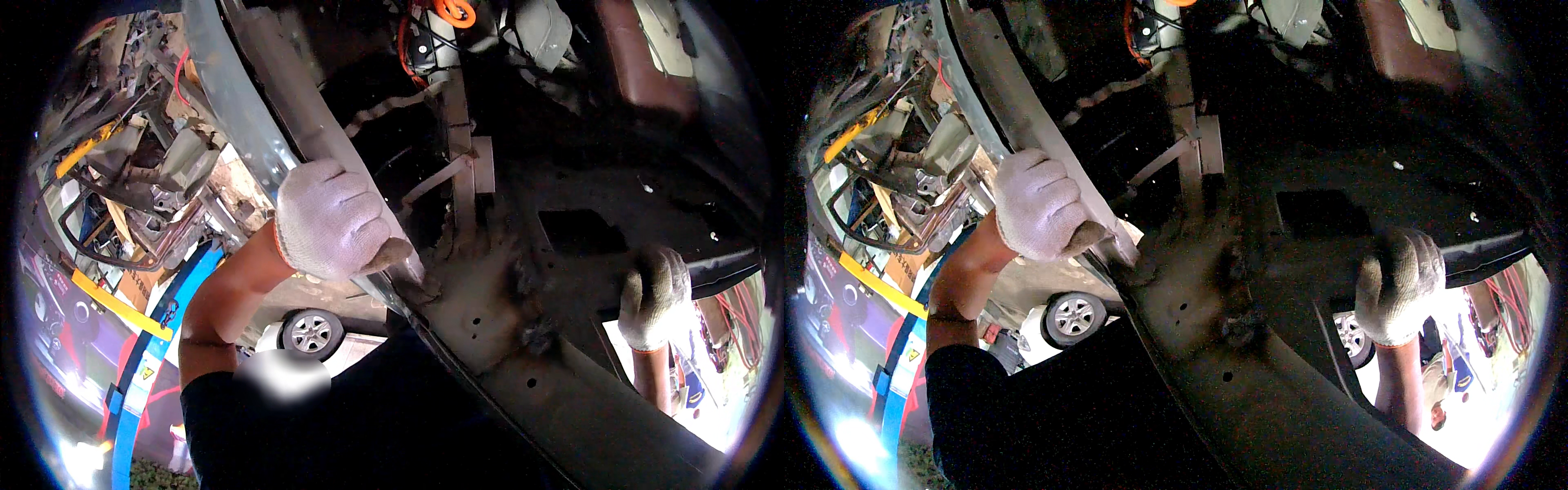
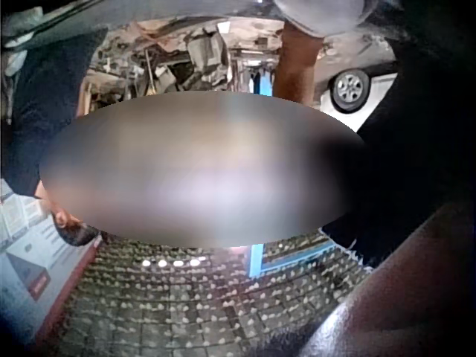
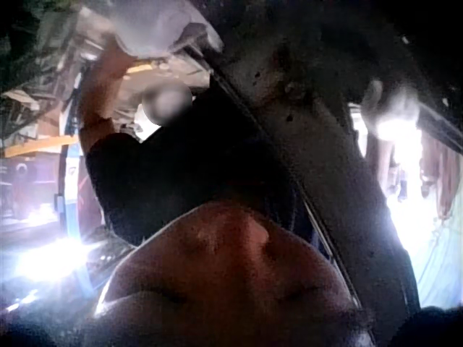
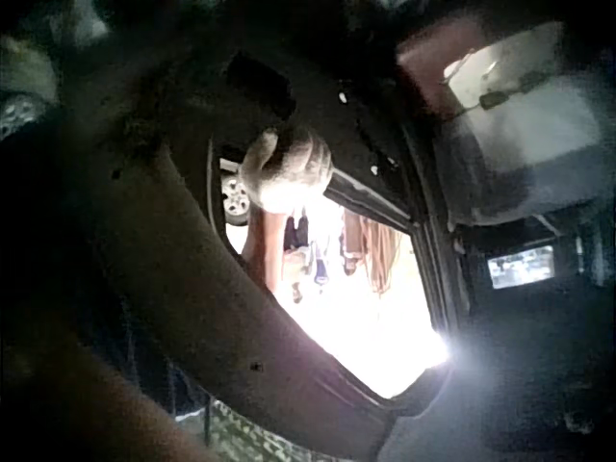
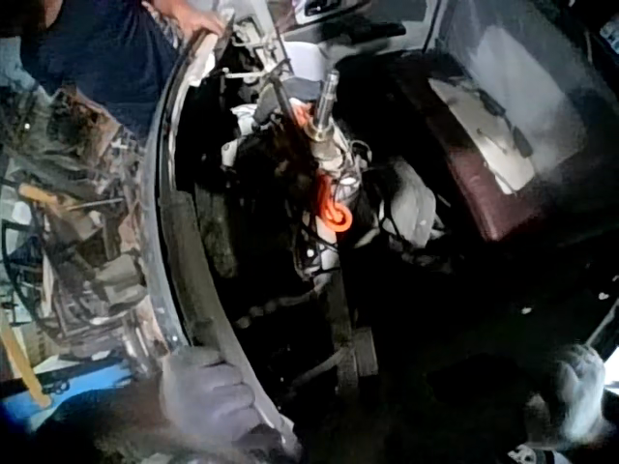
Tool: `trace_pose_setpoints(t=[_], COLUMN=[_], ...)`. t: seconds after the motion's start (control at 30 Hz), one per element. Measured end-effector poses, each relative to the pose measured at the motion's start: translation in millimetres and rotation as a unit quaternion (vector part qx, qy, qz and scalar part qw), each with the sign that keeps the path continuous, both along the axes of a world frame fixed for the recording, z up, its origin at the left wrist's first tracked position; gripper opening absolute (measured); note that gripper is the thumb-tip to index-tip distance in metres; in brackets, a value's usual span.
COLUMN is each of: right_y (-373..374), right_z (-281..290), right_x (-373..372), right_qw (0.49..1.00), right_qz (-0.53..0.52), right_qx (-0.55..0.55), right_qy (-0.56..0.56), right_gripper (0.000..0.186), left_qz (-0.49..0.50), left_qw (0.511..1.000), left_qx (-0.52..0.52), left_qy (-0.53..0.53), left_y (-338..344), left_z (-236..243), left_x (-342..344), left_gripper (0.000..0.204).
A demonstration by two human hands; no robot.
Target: The person works with a colleague to fit a metal reinforcement bar into a car door frame, then moves to the floor to grind the bar with an angle grinder, creating sparks.
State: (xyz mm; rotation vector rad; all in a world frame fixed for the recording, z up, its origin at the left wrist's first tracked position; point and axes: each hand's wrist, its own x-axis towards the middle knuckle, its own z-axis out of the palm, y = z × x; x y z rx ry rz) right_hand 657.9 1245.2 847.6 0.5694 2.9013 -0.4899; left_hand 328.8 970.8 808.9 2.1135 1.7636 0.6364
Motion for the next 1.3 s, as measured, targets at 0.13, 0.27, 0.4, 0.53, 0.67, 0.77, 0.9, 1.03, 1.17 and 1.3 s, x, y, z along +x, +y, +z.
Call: trace_pose_setpoints(t=[0.13, 0.27, 0.4, 0.53, 0.67, 0.77, 0.9, 1.03, 1.17, 1.3], right_y=[0.0, -1.2, -5.1, -5.4, -2.9, -4.8, -7.1, -6.1, -6.2, 3.4], right_z=[-3.7, -0.5, 3.3, 6.6, 0.7, 3.5, 8.6, 15.2, 13.2, -2.3], right_x=[2.3, -6.6, -3.4, -2.6, -5.6, -2.3, -0.2, 2.1, 2.6, 12.3], right_qw=[1.0, 0.999, 0.997, 0.999, 0.999, 0.999, 0.997, 0.997, 0.993, 0.985], right_qz=[0.008, 0.005, -0.006, -0.025, -0.001, -0.003, 0.004, 0.028, 0.045, 0.065], right_qx=[0.003, 0.006, 0.015, 0.026, -0.002, 0.012, 0.0, 0.006, 0.013, 0.028], right_qy=[0.026, 0.042, 0.077, 0.022, 0.05, 0.049, 0.073, 0.07, 0.106, 0.158], right_gripper=[0.025, 0.022, 0.02, 0.019, 0.021, 0.021, 0.019, 0.018, 0.022, 0.025], left_qz=[0.003, 0.036, 0.045, 0.049, 0.066, 0.065, 0.066, 0.069, 0.081, 0.077], left_qw=[1.0, 0.999, 0.997, 0.993, 0.991, 0.991, 0.991, 0.989, 0.986, 0.986], left_qx=[0.001, 0.007, 0.05, 0.092, 0.093, 0.081, 0.059, 0.073, 0.072, 0.053], left_qy=[0.001, 0.019, 0.049, 0.057, 0.077, 0.085, 0.101, 0.111, 0.127, 0.141], left_y=[3.1, -7.3, -4.0, -4.4, -11.7, -11.5, -10.7, -11.2, -14.6, -5.2], left_z=[5.3, -1.3, -3.9, -5.6, -1.3, -2.8, 0.9, -4.2, -3.2, 0.7], left_x=[2.1, 8.2, 5.7, 4.5, 9.8, 10.1, 11.8, 12.8, 12.2, 12.9], left_gripper=[0.028, 0.031, 0.038, 0.038, 0.039, 0.039, 0.042, 0.045, 0.041, 0.04])
